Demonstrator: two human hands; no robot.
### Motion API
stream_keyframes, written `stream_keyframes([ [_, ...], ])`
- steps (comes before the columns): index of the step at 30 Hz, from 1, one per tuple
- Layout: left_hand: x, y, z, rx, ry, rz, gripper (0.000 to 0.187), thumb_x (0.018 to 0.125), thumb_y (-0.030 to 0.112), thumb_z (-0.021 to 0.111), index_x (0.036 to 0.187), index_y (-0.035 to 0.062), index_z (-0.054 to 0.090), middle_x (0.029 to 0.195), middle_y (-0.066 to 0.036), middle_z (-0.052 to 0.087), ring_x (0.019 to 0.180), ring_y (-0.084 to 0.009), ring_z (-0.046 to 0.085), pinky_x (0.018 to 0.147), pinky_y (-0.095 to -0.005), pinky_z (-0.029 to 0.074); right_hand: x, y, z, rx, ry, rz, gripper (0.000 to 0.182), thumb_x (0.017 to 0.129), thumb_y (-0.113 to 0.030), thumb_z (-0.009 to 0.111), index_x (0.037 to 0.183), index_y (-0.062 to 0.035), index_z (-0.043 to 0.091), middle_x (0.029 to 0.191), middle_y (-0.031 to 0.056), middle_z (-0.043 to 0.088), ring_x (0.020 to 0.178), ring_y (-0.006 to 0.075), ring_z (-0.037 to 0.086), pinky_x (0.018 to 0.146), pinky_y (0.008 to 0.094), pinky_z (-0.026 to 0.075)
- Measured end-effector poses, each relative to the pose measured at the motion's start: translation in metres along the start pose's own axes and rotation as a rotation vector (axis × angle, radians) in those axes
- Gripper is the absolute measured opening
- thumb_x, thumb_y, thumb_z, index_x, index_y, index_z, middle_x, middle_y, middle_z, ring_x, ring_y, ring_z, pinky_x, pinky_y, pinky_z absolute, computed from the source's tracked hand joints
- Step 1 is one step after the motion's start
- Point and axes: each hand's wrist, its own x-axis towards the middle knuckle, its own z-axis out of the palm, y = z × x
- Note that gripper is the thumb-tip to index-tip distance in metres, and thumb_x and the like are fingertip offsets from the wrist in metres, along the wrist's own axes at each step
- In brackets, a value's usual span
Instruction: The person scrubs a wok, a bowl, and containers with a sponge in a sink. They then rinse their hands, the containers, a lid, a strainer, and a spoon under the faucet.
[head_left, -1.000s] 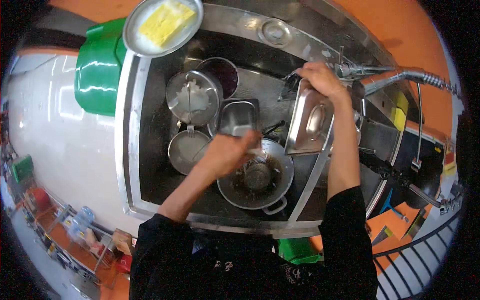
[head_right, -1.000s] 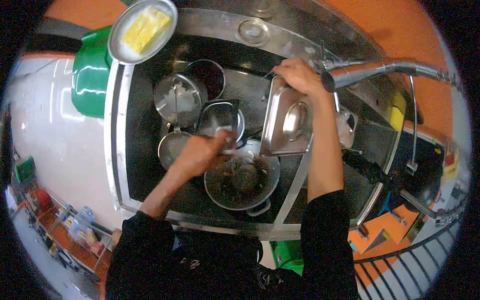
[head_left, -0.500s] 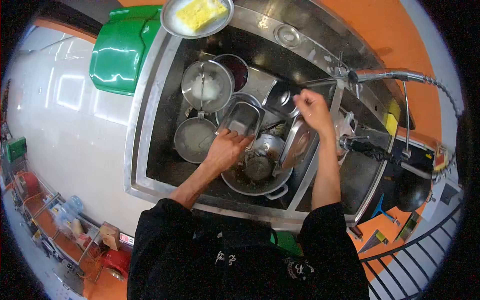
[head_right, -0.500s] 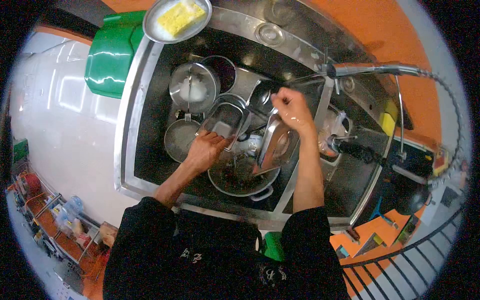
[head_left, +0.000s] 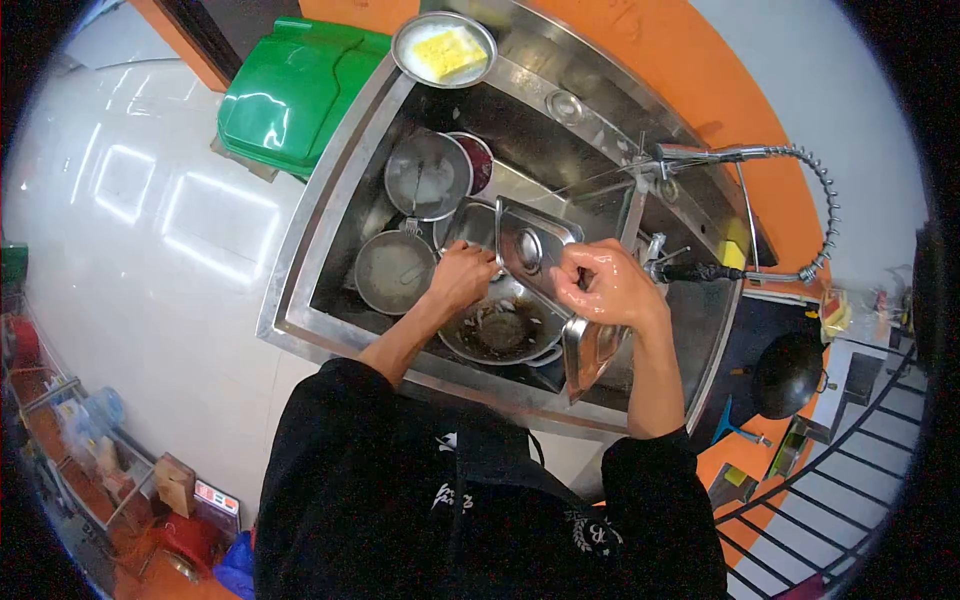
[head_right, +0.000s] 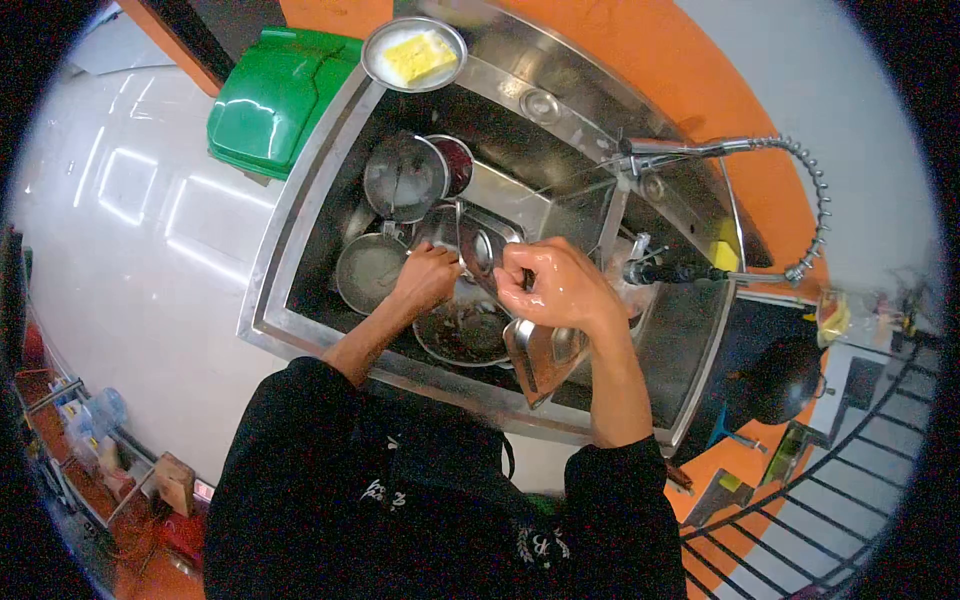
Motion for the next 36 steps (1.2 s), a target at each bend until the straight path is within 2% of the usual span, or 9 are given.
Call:
stream_keyframes([
  [4,0.013,0.011,-0.008,-0.142,0.032,-0.077,0.013,0.07,0.012,0.055,0.08,0.0091,0.063,0.087,-0.007,0.064,0.086,-0.0246,0.062,0.079,-0.0387,0.044,-0.006,-0.005,0.007,-0.07,0.121,0.059,0.024,0.077,-0.01,0.063,0.062,-0.0022,0.047,0.051,0.0068,0.045,0.043,0.0155,0.042,0.044,0.0302,0.034],
  [7,0.03,0.009,-0.004,-0.224,0.071,-0.119,0.014,0.07,0.013,0.055,0.081,0.0075,0.063,0.083,-0.011,0.065,0.081,-0.0285,0.063,0.076,-0.0406,0.047,-0.018,0.005,0.013,0.095,0.265,0.294,0.023,0.079,-0.012,0.063,0.064,-0.0015,0.049,0.051,0.0009,0.045,0.047,0.0094,0.041,0.045,0.0281,0.034],
  [8,0.04,0.005,-0.006,-0.225,0.06,-0.121,0.015,0.071,0.013,0.055,0.081,0.0072,0.063,0.081,-0.012,0.065,0.078,-0.0294,0.063,0.075,-0.041,0.048,-0.027,0.018,0.015,0.108,0.278,0.42,0.022,0.079,-0.015,0.062,0.069,0.0019,0.052,0.055,0.0109,0.051,0.05,0.0131,0.047,0.051,0.0313,0.039],
  [9,0.052,-0.002,-0.007,-0.224,0.05,-0.124,0.015,0.071,0.013,0.055,0.082,0.0069,0.063,0.079,-0.013,0.066,0.076,-0.0303,0.064,0.074,-0.0413,0.049,-0.034,0.025,0.018,0.121,0.372,0.447,0.022,0.079,-0.015,0.063,0.068,0.0016,0.052,0.056,0.0089,0.051,0.052,0.0119,0.046,0.051,0.0306,0.039],
  [15,0.127,-0.01,-0.024,0.08,-0.137,0.096,0.022,0.075,0.014,0.055,0.093,0.0106,0.067,0.08,-0.012,0.067,0.072,-0.0277,0.066,0.066,-0.0412,0.051,-0.095,0.066,0.053,0.287,0.664,0.636,0.019,0.079,-0.014,0.062,0.068,0.0004,0.054,0.059,0.0038,0.053,0.058,0.0091,0.047,0.055,0.0281,0.041],
  [18,0.149,0.008,-0.018,0.225,-0.216,0.219,0.024,0.078,0.015,0.053,0.098,0.0105,0.066,0.079,-0.009,0.067,0.076,-0.0214,0.066,0.071,-0.0392,0.049,-0.113,0.085,0.071,0.288,0.639,0.605,0.019,0.079,-0.014,0.061,0.069,0.0004,0.056,0.06,0.0065,0.056,0.057,0.0111,0.049,0.055,0.0293,0.042],
  [24,0.174,0.038,0.006,0.116,0.297,0.545,0.038,0.075,0.015,0.054,0.113,0.0141,0.062,0.071,0.002,0.06,0.065,-0.0142,0.058,0.064,-0.0306,0.042,-0.106,0.097,0.075,0.372,0.58,0.676,0.023,0.081,-0.017,0.06,0.069,0.0023,0.056,0.06,0.0123,0.054,0.057,0.0142,0.05,0.054,0.0321,0.041],
  [29,0.203,0.046,0.004,0.124,0.288,0.636,0.046,0.073,0.014,0.056,0.119,0.0131,0.059,0.071,0.003,0.056,0.066,-0.0121,0.056,0.064,-0.0299,0.039,-0.091,0.114,0.07,0.449,0.529,0.614,0.023,0.083,-0.016,0.058,0.068,0.0013,0.052,0.058,0.0052,0.049,0.059,0.0098,0.043,0.055,0.0298,0.039],
  [36,0.225,0.039,0.003,0.145,0.297,0.61,0.05,0.075,0.013,0.055,0.125,0.0128,0.052,0.071,0.003,0.055,0.068,-0.0124,0.056,0.062,-0.0298,0.039,-0.079,0.128,0.062,0.438,0.446,0.659,0.025,0.082,-0.021,0.06,0.073,0.0023,0.057,0.063,0.017,0.056,0.056,0.0224,0.055,0.057,0.0354,0.044],
])
